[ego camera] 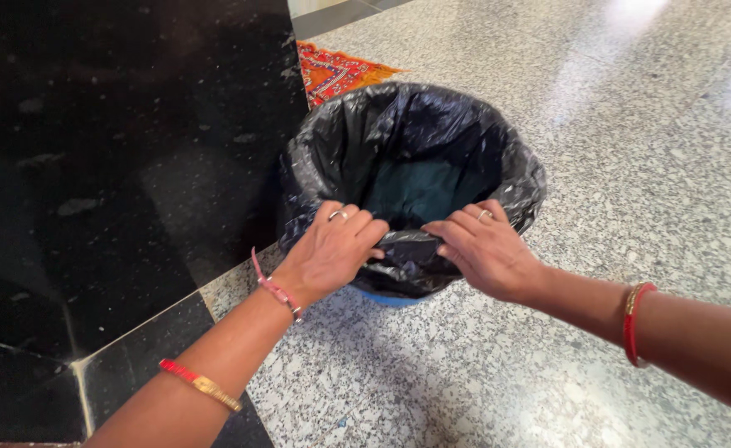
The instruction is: The person places a black plastic trash bag into a blue bucket and adjusts the bag's edges around the rim to fit properly. The person repeatedly smooths and tucks the bag's opening to ensure it lines the bucket.
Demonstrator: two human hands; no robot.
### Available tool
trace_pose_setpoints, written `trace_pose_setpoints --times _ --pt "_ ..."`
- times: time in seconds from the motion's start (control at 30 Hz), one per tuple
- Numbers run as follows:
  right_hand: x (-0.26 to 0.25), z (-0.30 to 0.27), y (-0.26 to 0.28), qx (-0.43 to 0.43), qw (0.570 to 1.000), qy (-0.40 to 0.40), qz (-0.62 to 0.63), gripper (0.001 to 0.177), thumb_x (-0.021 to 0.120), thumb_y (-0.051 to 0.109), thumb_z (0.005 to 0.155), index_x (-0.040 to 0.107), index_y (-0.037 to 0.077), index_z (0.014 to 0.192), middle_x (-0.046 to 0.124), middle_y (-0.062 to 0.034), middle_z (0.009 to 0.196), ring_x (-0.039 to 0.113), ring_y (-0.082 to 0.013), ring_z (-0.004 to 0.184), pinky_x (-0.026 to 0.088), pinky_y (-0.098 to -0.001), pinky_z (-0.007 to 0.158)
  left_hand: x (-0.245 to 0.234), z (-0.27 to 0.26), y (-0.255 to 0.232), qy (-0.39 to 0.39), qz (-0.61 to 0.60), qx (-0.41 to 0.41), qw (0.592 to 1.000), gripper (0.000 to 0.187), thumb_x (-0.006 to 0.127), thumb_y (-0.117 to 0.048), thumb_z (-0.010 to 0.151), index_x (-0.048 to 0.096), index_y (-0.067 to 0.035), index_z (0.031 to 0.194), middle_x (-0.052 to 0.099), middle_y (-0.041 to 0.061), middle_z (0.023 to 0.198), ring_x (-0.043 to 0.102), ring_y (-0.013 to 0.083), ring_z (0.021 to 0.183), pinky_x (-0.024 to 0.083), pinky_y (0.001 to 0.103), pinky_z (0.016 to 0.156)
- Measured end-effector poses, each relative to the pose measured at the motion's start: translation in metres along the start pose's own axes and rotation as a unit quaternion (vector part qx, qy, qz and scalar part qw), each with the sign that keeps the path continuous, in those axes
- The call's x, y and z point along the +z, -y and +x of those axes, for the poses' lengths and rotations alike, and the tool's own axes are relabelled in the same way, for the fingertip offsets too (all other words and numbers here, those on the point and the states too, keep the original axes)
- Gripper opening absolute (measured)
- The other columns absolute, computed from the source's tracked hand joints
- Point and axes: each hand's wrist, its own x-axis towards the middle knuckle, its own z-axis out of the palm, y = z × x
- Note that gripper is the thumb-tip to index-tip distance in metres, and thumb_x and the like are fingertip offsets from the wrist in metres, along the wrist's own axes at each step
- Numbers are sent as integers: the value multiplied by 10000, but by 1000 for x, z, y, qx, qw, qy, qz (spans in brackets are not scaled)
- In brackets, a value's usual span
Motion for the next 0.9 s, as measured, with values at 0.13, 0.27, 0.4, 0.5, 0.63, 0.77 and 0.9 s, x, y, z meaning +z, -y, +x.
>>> trace_pose_setpoints --times 0.13,0.27,0.4,0.5,0.63,0.77,0.9 --pt "-3 -10 5 -48 998 -20 47 431 639 256 925 598 63 1309 648 -91 1053 593 -268 1030 374 -469 950 -15 -12 0 20 -11 10 1000 273 727 -249 872 596 -97 1056 578 53 903 595 256 940 427 440 893" --pt "0 -21 -10 -81 995 -55 -23 610 438 467 980 593 35 1382 652 -156 1201 563 -291 1190 295 -525 1067 -28 -24 -1 31 -23 0 999 276 735 -211 844 596 -94 1051 590 50 906 602 256 947 428 451 952" --pt "-3 -24 -53 41 990 130 -45 662 248 584 957 634 198 1333 689 -32 1121 562 -183 1226 229 -515 1249 -29 -27 -4 11 -42 -7 999 289 746 -184 838 597 -86 1066 585 59 910 602 255 947 426 458 970" --pt "-11 -14 -81 199 966 125 -109 635 212 583 955 649 241 1263 657 5 1330 506 -167 1362 148 -560 1244 -25 -27 -6 -12 -48 -5 999 283 751 -182 836 594 -93 1053 582 59 911 597 264 956 424 458 963" --pt "-15 -15 -89 110 990 -67 -65 661 185 543 1099 625 129 1366 612 -130 1421 449 -336 1439 239 -577 1164 -21 -26 -8 -32 -52 -8 998 300 760 -188 826 590 -86 1052 570 61 903 587 277 947 420 454 939" --pt "19 -28 -73 -13 991 113 -69 724 284 641 997 658 207 1439 660 -30 1318 512 -250 1369 299 -553 1198 -17 -26 -8 -28 -57 -18 998 307 765 -188 811 592 -91 1045 565 56 895 579 271 932 417 452 916" --pt "1 -9 -120 167 955 234 -72 545 289 490 1076 775 271 1190 749 -25 1180 640 -197 1254 350 -433 1328 -16 -24 -7 -28 -55 -21 998 300 769 -195 817 588 -95 1034 563 52 897 573 266 931 417 452 923"
